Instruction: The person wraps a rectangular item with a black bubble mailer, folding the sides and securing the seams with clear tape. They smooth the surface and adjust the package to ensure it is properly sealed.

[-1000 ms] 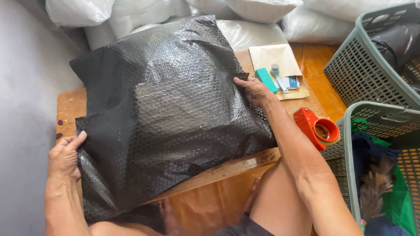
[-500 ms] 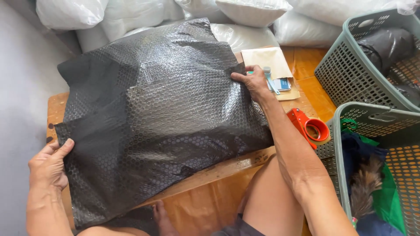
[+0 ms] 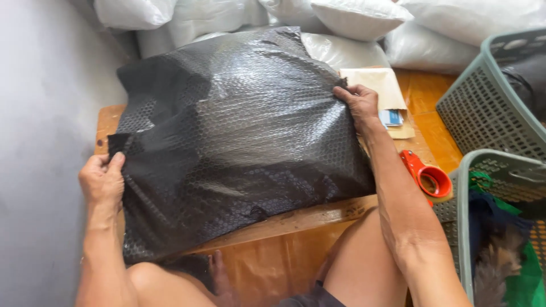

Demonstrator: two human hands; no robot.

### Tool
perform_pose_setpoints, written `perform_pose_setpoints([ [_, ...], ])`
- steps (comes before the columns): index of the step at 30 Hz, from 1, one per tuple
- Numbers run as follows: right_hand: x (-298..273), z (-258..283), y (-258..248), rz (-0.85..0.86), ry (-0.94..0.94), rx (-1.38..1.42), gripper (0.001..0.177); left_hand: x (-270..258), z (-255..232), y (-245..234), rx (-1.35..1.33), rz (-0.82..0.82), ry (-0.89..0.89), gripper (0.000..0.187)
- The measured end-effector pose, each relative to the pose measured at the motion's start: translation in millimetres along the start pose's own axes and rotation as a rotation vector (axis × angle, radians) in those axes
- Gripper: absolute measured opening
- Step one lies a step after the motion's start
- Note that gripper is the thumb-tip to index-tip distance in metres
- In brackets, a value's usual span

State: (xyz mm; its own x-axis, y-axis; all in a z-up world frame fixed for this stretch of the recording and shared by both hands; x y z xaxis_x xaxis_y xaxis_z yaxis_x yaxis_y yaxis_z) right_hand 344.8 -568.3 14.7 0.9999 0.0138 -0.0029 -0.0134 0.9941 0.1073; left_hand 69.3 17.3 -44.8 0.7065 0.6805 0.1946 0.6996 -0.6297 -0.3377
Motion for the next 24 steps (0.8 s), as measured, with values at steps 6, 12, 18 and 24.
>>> perform_pose_setpoints([
  [6,-13.5,-16.0,-30.7,0.258,0.314,-0.019,0.040,10.4,23.7,-1.8,-0.070,-0.003,-0.050,0.019],
  [12,-20.0,-5.4,-39.4,0.271,0.263,0.053,0.021,12.8,37.4,-1.1,0.009,0.026,0.003,0.019],
  [18,-4.7,-30.8,-38.4,0.195,0.246,0.053,0.020,16.0,45.9,3.6,-0.164,-0.019,-0.104,0.020],
  [24,-9.5,-23.9,-29.8,0.107,0.288,0.018,0.019,7.9,24.4,5.7,-0.522,-0.029,-0.325,0.022],
])
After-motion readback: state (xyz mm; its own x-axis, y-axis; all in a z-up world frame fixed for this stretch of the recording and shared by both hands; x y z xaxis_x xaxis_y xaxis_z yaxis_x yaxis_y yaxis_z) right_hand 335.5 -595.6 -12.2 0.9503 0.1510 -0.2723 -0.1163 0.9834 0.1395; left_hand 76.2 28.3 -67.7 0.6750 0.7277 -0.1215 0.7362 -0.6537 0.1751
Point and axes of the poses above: each hand's wrist, its own x-axis towards the middle knuckle, its own y-axis out of the palm, z = x × y, the point moved 2 cm from there along x, towards the middle knuckle, and after that the axes turned 4 degrees about z, right-handed, at the moved point
